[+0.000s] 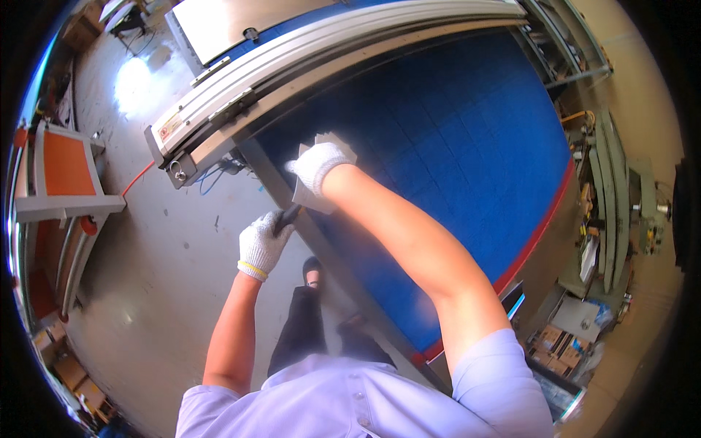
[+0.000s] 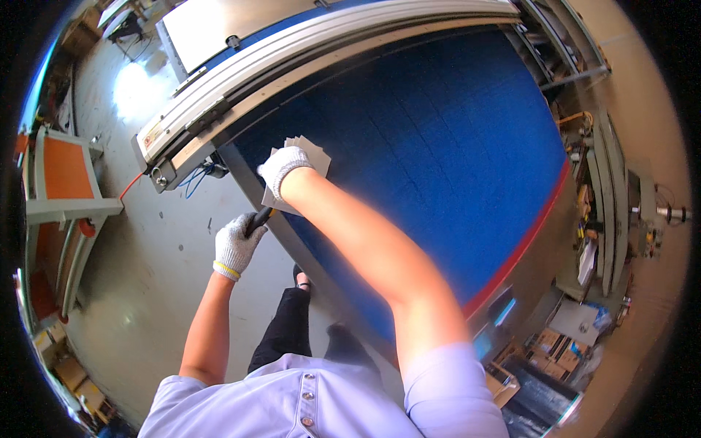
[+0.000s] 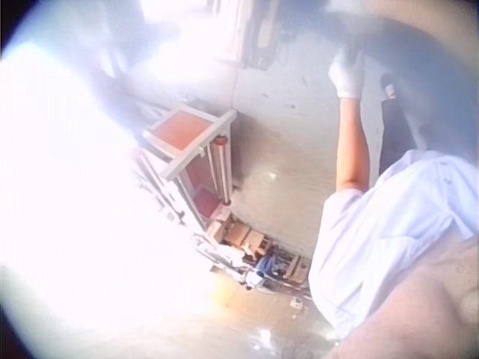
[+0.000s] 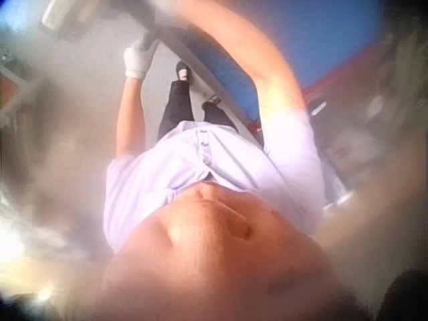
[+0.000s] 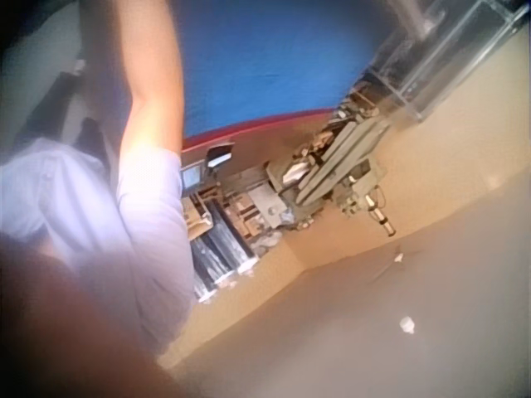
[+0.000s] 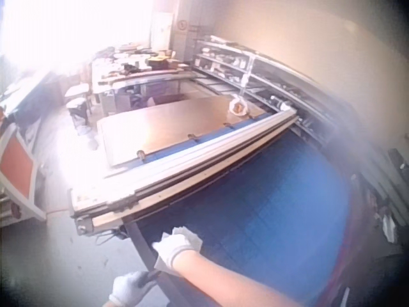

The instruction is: The person cuts white strips using a machine, stacks them, and then uses a ruler and pen to mark measurements on black rectangular plates before cutting them with a utility knife on a worktable.

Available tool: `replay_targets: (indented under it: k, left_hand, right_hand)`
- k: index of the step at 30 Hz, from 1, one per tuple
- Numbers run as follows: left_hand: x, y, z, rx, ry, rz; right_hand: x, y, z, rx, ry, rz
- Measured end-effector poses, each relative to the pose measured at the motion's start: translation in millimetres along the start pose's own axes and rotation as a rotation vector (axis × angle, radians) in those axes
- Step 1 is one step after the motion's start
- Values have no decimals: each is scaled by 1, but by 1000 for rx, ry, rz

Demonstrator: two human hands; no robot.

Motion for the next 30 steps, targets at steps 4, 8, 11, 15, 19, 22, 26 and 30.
replay_targets:
  k: [4,8,11,15,19,22,26,30]
  left_hand:
    - [1,0,10,-96,-76,156]
    - [27,-7,39,-383,-183,528]
    - [54,7,76,-348,-180,677]
    - [115,51,134,-255,-366,584]
    - [201,145,194,56,-703,308]
    - [262,254,268,481,-787,126]
    - [352,356,374,763,-740,2]
    - [416,429,441,854,-465,-176]
  right_hand:
    - [7,17,49,87,182,13]
    - [55,38,150,302,566,-32]
    - [116,30,256,357,968,-195]
    - [245,-24,423,647,1407,-492]
    - [390,-116,569,1106,1430,-692]
    - [488,-191,654,1425,1476,-806]
    - [520,-244,757,1726,1503,-624]
    - [566,-281,823,1898,1624,-557]
Point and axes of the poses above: each hand's wrist, its own z-axis away from the middle knuckle, its own x-axis out of the palm, y = z × x, the point moved 9 cm from there along -z, towards the middle knuckle, and after that the axes turned 9 degrees about -x, right-handed, at the moved point
